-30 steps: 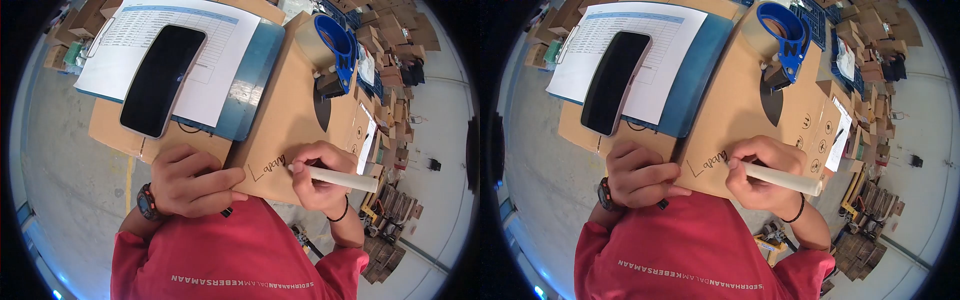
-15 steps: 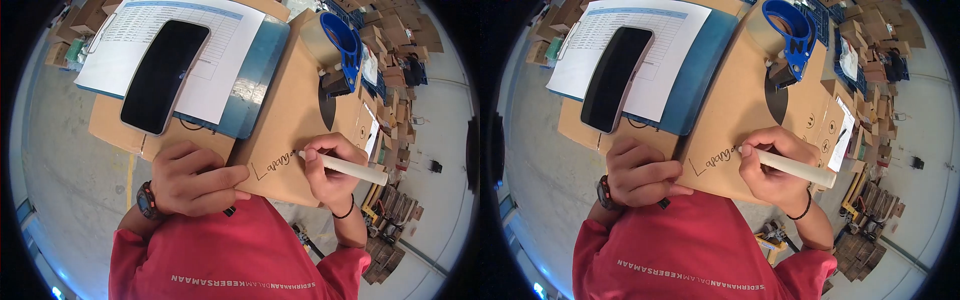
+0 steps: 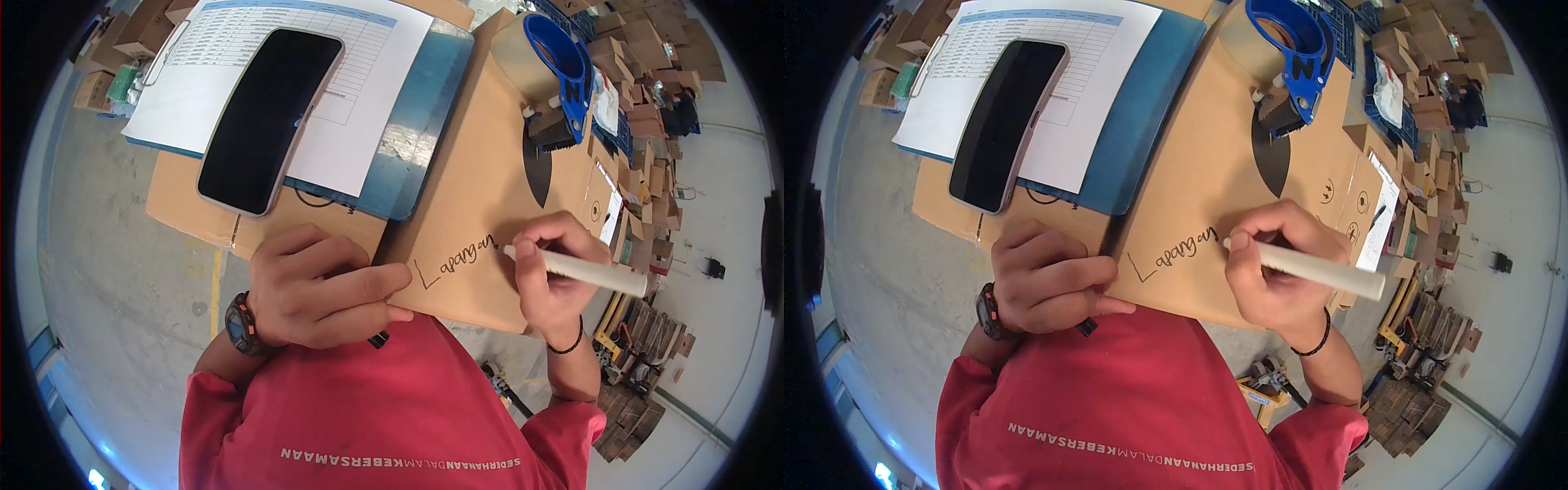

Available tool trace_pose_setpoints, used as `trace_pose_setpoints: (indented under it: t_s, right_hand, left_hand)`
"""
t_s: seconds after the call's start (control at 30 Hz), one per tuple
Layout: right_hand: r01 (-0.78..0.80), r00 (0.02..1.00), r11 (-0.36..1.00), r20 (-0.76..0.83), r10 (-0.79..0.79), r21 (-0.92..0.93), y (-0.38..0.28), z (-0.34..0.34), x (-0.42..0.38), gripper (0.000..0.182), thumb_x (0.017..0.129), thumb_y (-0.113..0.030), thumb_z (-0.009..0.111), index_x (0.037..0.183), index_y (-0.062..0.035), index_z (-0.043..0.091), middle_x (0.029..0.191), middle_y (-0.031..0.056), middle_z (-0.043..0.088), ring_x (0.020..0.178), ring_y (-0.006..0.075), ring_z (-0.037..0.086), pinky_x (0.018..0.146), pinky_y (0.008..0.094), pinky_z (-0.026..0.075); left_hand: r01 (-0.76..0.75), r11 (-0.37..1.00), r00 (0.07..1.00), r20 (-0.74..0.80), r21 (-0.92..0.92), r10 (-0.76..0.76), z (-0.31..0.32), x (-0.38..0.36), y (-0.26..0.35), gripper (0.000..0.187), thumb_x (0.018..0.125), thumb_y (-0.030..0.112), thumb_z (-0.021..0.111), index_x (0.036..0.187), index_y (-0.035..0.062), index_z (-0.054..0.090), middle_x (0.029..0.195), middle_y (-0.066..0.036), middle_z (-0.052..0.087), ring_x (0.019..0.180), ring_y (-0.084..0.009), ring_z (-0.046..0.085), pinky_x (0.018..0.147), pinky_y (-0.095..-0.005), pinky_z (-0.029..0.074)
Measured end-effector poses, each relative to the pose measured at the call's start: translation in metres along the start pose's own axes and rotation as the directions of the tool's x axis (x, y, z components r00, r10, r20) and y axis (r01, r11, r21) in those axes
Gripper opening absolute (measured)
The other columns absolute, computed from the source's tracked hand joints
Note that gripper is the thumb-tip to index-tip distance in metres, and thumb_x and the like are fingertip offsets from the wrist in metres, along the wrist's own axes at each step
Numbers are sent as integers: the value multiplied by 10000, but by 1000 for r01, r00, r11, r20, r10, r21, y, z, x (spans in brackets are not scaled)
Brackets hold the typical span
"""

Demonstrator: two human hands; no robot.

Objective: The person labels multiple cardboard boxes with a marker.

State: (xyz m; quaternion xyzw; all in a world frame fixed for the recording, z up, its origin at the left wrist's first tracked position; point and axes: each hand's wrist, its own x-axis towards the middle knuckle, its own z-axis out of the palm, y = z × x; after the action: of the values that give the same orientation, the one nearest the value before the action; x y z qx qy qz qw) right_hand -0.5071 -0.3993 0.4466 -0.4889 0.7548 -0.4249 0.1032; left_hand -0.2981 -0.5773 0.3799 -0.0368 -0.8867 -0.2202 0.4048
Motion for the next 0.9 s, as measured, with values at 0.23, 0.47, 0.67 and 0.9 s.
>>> trace_pose_setpoints:
  t_s: [0.23, 0.47, 0.67, 0.9]
  right_hand:
    - [187, 939, 965, 256, -230, 182, -12, 6, -10, 118, 775, -19, 806, 857, -42, 724, 720, 78, 706, 574, 204, 673, 512, 301, 524]
    - [246, 916, 959, 288, -278, 144, -15, 9, -9, 124, 766, -5, 810, 858, -36, 731, 696, 69, 675, 595, 214, 694, 511, 301, 524]
    - [240, 921, 954, 267, -283, 181, -14, 10, -6, 110, 774, -2, 803, 844, -36, 724, 689, 71, 678, 586, 208, 690, 510, 300, 525]
    - [240, 931, 962, 248, -266, 133, -15, 8, -8, 124, 763, -14, 811, 830, -45, 711, 688, 62, 688, 566, 194, 672, 507, 284, 508]
  left_hand:
    - [-14, 999, 999, -34, -31, 13, 2, 0, -3, 403, 707, 421, 887, 687, 199, 551, 839, 77, 743, 630, -98, 614, 539, -260, 374]
    - [-20, 999, 1000, -14, -35, 20, 0, -2, -3, 394, 711, 417, 885, 696, 198, 558, 843, 76, 747, 629, -102, 610, 538, -258, 381]
    - [-11, 999, 999, -39, -46, 9, 2, -2, -3, 401, 712, 407, 887, 692, 198, 545, 844, 79, 750, 629, -101, 609, 537, -259, 379]
    - [-3, 999, 999, -51, -34, 1, 3, -3, -2, 405, 704, 423, 883, 676, 207, 541, 841, 84, 751, 633, -95, 610, 547, -256, 374]
